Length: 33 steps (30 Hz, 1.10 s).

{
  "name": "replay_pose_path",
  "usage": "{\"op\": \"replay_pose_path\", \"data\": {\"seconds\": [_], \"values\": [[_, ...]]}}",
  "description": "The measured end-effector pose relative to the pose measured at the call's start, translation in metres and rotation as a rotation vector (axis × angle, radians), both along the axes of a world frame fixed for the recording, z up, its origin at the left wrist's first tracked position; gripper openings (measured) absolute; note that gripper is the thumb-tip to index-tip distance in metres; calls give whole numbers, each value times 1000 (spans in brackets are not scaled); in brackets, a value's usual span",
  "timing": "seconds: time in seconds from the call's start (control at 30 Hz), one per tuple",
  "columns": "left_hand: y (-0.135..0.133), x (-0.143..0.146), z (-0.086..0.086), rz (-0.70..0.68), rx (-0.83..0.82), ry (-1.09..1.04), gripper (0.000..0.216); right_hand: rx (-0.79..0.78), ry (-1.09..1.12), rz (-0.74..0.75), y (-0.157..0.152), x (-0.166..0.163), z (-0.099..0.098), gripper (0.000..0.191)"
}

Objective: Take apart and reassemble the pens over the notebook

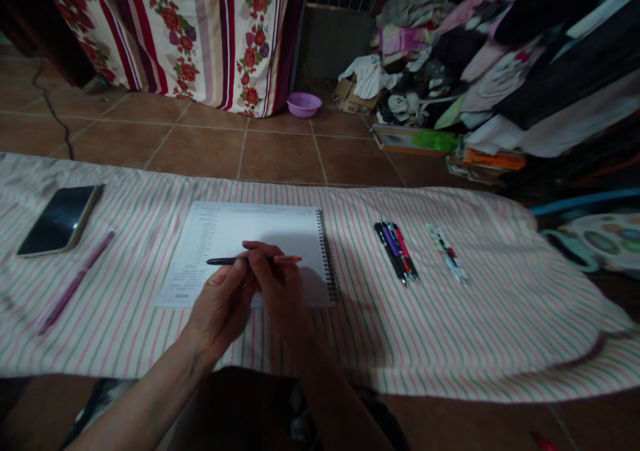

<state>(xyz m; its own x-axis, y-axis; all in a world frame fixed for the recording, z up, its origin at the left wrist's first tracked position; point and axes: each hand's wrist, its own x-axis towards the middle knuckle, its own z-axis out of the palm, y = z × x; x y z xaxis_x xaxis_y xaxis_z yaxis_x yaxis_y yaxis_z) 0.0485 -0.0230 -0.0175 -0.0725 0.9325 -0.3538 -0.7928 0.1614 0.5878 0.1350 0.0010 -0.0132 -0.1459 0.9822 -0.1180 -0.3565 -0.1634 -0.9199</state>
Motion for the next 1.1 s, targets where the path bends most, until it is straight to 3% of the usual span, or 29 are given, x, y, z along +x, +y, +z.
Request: {"op": "replay_pose_path", "data": {"seconds": [0.13,0.23,0.37,0.5,0.6,0.77,0.93,1.1], "values": [[-7,2,-5,-77,74,182,29,2,-46,-106,6,4,4,38],[-17,-2,-7,-184,145,558,23,-37,19,-226,15,9,9,41],[-33,-10,-9,-237,537,1314,23,9,-18,-257,25,7,6,34],[-39,-24,-11,-185,837,1722,22,76,-205,-256,24,2,-3,25],[-35,-41,-13,-54,850,1876,19,94,-321,-219,21,9,-6,25],[-23,-65,-21,83,713,2049,18,162,-423,-349,24,35,-5,20],[-16,-68,-29,175,650,2131,14,177,-507,-307,19,58,-7,29],[-14,-66,-31,232,656,2175,12,177,-589,-252,8,66,-13,25]]}}
